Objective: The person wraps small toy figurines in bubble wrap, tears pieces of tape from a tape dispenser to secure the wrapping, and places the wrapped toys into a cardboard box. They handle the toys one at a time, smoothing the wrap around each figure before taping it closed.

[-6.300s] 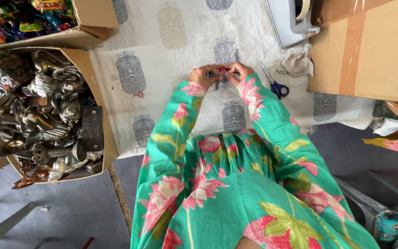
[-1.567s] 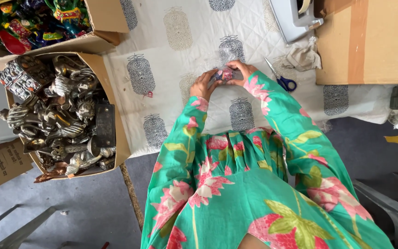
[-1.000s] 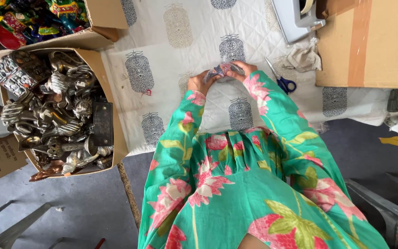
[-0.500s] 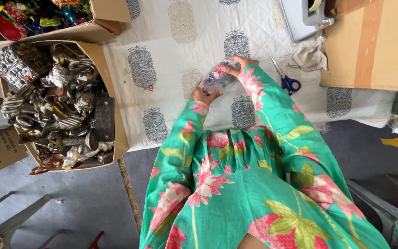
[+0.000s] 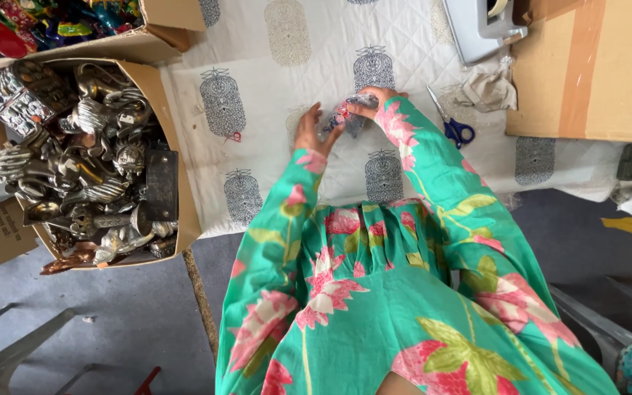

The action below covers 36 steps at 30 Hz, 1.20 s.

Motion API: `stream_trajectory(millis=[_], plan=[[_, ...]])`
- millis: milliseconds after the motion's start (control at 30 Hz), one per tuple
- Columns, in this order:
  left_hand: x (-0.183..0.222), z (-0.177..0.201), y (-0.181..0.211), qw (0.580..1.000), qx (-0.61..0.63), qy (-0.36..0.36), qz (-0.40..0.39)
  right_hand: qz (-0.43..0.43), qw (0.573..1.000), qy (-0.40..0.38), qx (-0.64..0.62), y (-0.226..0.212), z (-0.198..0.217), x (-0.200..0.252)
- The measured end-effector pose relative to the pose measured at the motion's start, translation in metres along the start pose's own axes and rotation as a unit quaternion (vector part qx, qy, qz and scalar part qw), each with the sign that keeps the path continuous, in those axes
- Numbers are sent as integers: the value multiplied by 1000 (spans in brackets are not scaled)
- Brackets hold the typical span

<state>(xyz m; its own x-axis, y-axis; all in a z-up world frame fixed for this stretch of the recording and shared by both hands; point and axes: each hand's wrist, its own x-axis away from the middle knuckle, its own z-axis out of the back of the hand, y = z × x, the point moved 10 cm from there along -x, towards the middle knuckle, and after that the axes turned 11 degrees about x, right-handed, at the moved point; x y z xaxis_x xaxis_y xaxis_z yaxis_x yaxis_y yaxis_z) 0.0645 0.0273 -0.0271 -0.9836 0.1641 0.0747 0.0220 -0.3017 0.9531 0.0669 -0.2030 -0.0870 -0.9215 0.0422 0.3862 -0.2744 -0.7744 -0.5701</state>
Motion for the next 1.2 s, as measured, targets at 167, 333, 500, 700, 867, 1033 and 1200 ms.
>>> stream_trajectory(millis=[167, 333, 500, 700, 867, 1033, 1200], plan=[[-43, -53, -79, 993, -76, -89, 22, 2, 1000, 4, -4, -10, 8, 5], [-54, -61, -109, 974, 19, -161, 157, 12, 1000, -7, -8, -12, 7, 4], [-45, -71, -117, 938, 109, -218, 247, 67, 995, -11, -78, 4, -4, -2], [-21, -80, -120, 933, 111, -251, 234, 217, 970, 40, -105, -44, 39, 28], [-3, -70, -80, 940, 135, -223, 218, 133, 978, -96, -130, -20, 7, 16], [7, -57, -50, 953, 138, -174, 205, 239, 966, -96, 20, -37, 3, 25], [-6, -26, -3, 993, -27, -75, 92, 206, 972, 107, -37, -73, 75, 47]])
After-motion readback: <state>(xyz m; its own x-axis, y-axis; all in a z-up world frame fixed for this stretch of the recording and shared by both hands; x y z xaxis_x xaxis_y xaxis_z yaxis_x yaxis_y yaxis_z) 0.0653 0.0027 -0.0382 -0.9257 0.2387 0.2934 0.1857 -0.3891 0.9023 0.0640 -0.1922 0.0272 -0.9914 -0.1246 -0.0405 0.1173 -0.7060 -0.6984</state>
